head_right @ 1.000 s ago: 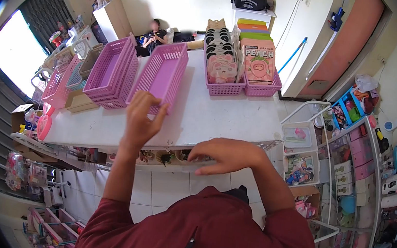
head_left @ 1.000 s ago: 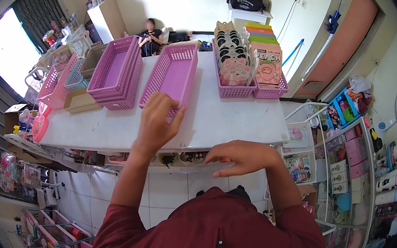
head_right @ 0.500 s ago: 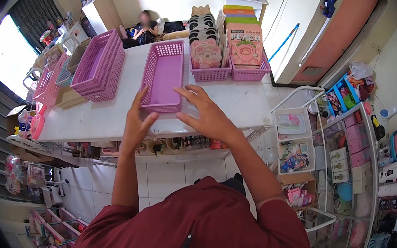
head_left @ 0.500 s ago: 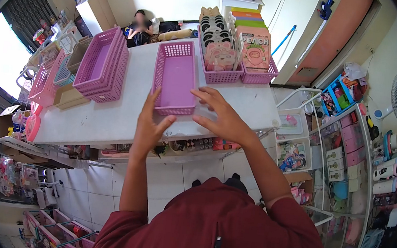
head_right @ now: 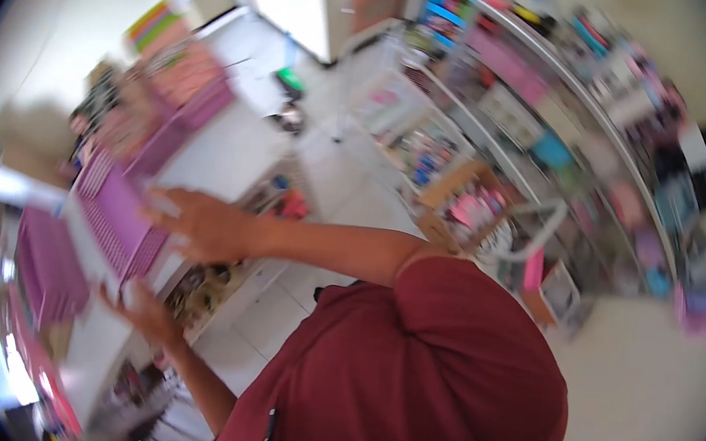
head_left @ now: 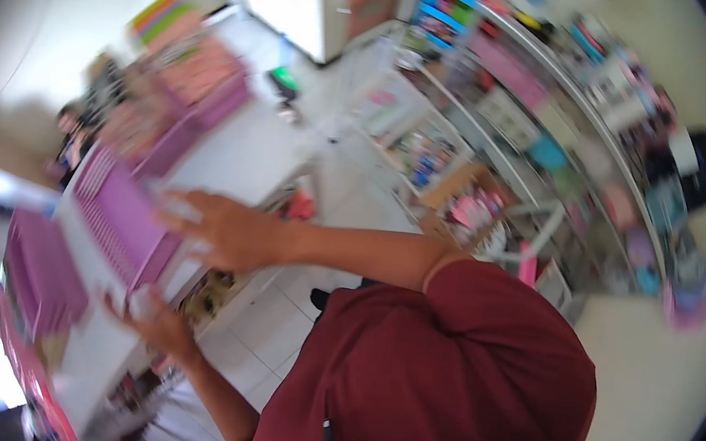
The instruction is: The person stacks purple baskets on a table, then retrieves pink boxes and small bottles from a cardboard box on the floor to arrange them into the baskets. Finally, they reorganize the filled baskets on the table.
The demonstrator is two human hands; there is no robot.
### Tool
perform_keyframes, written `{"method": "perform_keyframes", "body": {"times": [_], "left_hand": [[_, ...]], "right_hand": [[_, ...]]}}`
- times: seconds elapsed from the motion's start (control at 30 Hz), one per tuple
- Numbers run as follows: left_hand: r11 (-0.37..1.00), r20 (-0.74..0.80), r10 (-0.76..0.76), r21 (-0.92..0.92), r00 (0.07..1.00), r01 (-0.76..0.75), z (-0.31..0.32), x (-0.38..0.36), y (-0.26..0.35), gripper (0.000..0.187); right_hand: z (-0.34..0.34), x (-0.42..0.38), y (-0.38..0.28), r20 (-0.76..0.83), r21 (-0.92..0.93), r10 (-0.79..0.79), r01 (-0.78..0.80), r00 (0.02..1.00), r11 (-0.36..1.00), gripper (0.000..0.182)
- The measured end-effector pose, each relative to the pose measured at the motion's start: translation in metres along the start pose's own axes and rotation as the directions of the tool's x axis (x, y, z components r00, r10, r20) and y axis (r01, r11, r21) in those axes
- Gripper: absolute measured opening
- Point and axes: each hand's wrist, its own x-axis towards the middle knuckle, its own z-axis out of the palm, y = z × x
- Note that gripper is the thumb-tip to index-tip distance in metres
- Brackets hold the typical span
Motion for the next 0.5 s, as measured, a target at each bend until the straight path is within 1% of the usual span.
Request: {"method": "perform_keyframes", "body": {"times": [0.03, 0.07, 0.1, 0.13, 0.17, 0.2, 0.23, 0.27, 0.3, 0.33, 0.37, 0.4, 0.43, 0.47, 0.5], "left_hand": [[0.992, -0.082, 0.129, 0.007, 0.988, -0.129, -0.002, -0.003, 0.003, 0.069], [0.969, -0.169, 0.248, 0.031, 0.954, -0.246, -0.005, -0.007, 0.003, 0.065], [0.927, -0.174, 0.375, 0.060, 0.911, -0.370, -0.005, -0.016, 0.001, 0.060], [0.870, -0.188, 0.494, 0.096, 0.849, -0.484, 0.003, -0.024, 0.003, 0.055], [0.820, -0.100, 0.572, 0.031, 0.814, -0.572, 0.021, -0.043, 0.006, 0.052], [0.755, -0.010, 0.654, -0.053, 0.757, -0.653, 0.046, -0.071, 0.022, 0.050], [0.755, 0.141, 0.652, -0.211, 0.745, -0.620, 0.054, -0.088, 0.044, 0.050], [0.755, 0.290, 0.651, -0.352, 0.702, -0.554, 0.061, -0.105, 0.067, 0.050], [0.778, 0.410, 0.610, -0.473, 0.678, -0.413, 0.077, -0.124, 0.081, 0.048], [0.794, 0.532, 0.568, -0.556, 0.628, -0.247, 0.092, -0.144, 0.089, 0.045], [0.799, 0.548, 0.566, -0.549, 0.616, -0.246, 0.102, -0.159, 0.094, 0.045], [0.888, 0.768, 0.400, -0.461, 0.500, -0.003, 0.113, -0.175, 0.098, 0.043], [0.931, 0.923, 0.220, -0.295, 0.316, 0.215, 0.123, -0.192, 0.101, 0.041], [0.939, 0.928, 0.202, -0.274, 0.312, 0.208, 0.130, -0.209, 0.097, 0.041], [0.948, 0.966, 0.104, -0.169, 0.238, 0.270, 0.132, -0.227, 0.087, 0.040]], "right_hand": [[-0.011, -0.015, -0.008, -0.014, -0.043, -0.021, 0.020, 1.000, 0.999, 0.065], [-0.013, -0.039, -0.015, -0.059, -0.007, -0.064, 0.064, 0.996, 0.998, 0.053], [-0.017, -0.063, -0.016, -0.103, 0.037, -0.115, 0.119, 0.988, 0.992, 0.042], [-0.032, -0.089, -0.016, 0.030, 0.062, -0.043, 0.041, 0.999, 0.997, 0.032], [-0.046, -0.120, -0.019, 0.164, 0.097, 0.024, -0.040, 0.986, 0.994, 0.022], [-0.058, -0.178, -0.004, 0.221, 0.176, 0.233, -0.274, 0.947, 0.945, 0.020], [-0.058, -0.233, 0.015, 0.305, 0.246, 0.389, -0.466, 0.869, 0.850, 0.018], [-0.073, -0.273, 0.029, 0.342, 0.222, 0.488, -0.574, 0.803, 0.789, 0.020], [-0.093, -0.314, 0.048, 0.459, 0.129, 0.561, -0.677, 0.689, 0.725, 0.024], [-0.109, -0.362, 0.065, 0.496, 0.078, 0.652, -0.777, 0.574, 0.624, 0.027], [-0.123, -0.409, 0.082, 0.518, -0.043, 0.719, -0.825, 0.464, 0.564, 0.031], [-0.130, -0.466, 0.102, 0.478, -0.149, 0.781, -0.840, 0.401, 0.522, 0.031], [-0.142, -0.507, 0.120, 0.490, -0.197, 0.830, -0.894, 0.266, 0.403, 0.031], [-0.163, -0.531, 0.129, 0.439, -0.246, 0.883, -0.923, 0.166, 0.296, 0.031], [-0.181, -0.552, 0.139, 0.388, -0.290, 0.919, -0.938, 0.065, 0.189, 0.030]]}}
